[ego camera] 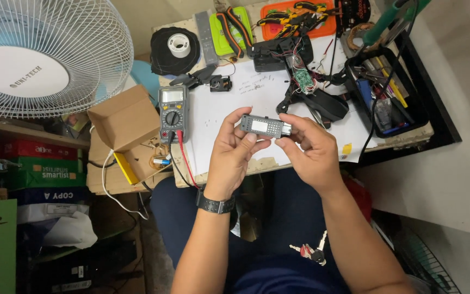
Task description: The person uses a multimeter to test a small electronic device and a drone-like object on a cluttered workbench. They connect the multimeter probes to the device and the drone's circuit board, then use a screwdriver to open the casing of the small device.
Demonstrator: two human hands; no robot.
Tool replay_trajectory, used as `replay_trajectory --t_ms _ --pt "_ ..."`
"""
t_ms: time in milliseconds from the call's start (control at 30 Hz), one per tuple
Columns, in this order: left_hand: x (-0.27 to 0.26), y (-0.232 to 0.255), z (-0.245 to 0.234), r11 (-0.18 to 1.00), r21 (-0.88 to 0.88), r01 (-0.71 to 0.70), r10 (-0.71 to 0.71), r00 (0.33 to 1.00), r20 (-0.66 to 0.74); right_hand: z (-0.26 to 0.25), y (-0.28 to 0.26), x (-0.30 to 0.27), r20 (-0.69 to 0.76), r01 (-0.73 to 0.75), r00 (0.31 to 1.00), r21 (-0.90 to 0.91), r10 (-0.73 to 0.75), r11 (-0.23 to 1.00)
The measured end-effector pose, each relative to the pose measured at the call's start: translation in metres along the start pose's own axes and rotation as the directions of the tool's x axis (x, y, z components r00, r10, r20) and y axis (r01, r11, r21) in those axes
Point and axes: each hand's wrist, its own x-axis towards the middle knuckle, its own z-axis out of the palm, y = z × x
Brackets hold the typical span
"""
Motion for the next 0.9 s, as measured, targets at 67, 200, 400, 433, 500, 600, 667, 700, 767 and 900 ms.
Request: replay_trajectory --t_ms 67,200,400,433,500,600,667,700,767,900 --pt "0.0 -0.003 -0.003 1.0 -0.001 -0.004 0.004 1.0 -0.003 0.001 -0.002 0.001 -0.001 0.0 1.0 -0.002 0.0 1.0" --pt "0.001 -0.008 -0.01 1.0 0.004 -0.012 0.012 1.0 -0.011 0.003 0.002 0.0 -0.004 0.0 1.0 0.007 0.0 1.0" --pt "-0.001 -0.003 -0.006 0.998 0.059 -0.023 0.025 0.999 -0.038 0.007 0.015 -0.005 0.01 -0.023 1.0 0.027 0.023 0.999" --pt "-0.001 -0.003 -0.006 0.998 0.059 -0.022 0.025 0.999 -0.038 0.007 0.017 -0.005 0.01 -0.024 1.0 0.027 0.024 0.999" --pt "-0.001 -0.004 -0.008 0.993 0.112 -0.036 0.041 0.998 -0.043 0.007 0.019 -0.006 0.005 -0.051 0.999 0.054 0.051 0.997" --pt "-0.001 -0.001 -0.008 0.99 0.135 -0.039 0.046 0.998 -0.048 0.007 0.019 -0.005 0.018 -0.059 0.998 0.057 0.058 0.997" --pt "-0.001 -0.001 -0.008 0.988 0.15 -0.039 0.047 0.998 -0.052 0.007 0.022 -0.007 0.025 -0.067 0.998 0.05 0.066 0.996" --pt "-0.002 -0.001 -0.009 0.986 0.165 -0.038 0.048 0.997 -0.056 0.007 0.024 -0.008 0.031 -0.075 0.997 0.044 0.074 0.996" --pt "-0.002 -0.003 -0.01 0.983 0.178 -0.041 0.052 0.997 -0.058 0.008 0.025 -0.008 0.035 -0.08 0.996 0.043 0.078 0.996" --pt "-0.003 -0.002 -0.012 0.972 0.226 -0.057 0.067 0.997 -0.037 0.006 0.033 -0.011 0.052 -0.096 0.994 0.041 0.094 0.994"
